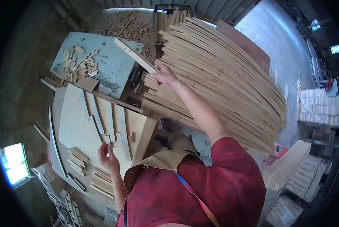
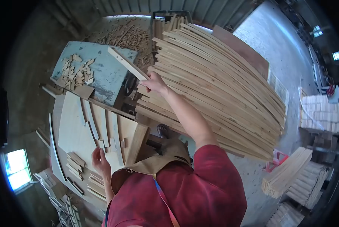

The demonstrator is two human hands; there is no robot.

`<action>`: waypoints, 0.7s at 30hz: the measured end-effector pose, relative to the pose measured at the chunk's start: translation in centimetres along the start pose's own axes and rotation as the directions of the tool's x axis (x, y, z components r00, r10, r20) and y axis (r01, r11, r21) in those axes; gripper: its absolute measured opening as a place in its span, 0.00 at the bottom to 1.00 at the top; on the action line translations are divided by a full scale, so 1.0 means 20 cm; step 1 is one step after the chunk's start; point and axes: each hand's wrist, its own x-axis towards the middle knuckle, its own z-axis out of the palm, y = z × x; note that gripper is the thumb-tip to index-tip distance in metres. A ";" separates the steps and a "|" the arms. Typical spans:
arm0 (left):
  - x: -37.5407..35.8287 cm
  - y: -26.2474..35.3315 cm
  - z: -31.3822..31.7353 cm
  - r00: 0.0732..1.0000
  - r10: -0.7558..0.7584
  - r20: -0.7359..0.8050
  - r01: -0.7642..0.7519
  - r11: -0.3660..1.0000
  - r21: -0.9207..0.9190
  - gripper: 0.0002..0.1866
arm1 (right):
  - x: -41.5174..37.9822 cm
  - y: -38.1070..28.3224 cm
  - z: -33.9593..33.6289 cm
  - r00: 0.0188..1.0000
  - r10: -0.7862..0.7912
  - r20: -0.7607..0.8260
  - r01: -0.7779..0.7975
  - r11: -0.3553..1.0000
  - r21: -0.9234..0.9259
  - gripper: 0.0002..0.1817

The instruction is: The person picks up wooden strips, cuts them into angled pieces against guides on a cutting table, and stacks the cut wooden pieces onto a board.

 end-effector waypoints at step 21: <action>-0.28 0.29 0.40 0.533 0.674 0.511 -0.377 0.731 -0.569 0.16 | -2.03 0.15 -0.07 0.978 0.060 -0.200 0.003 0.954 0.300 0.17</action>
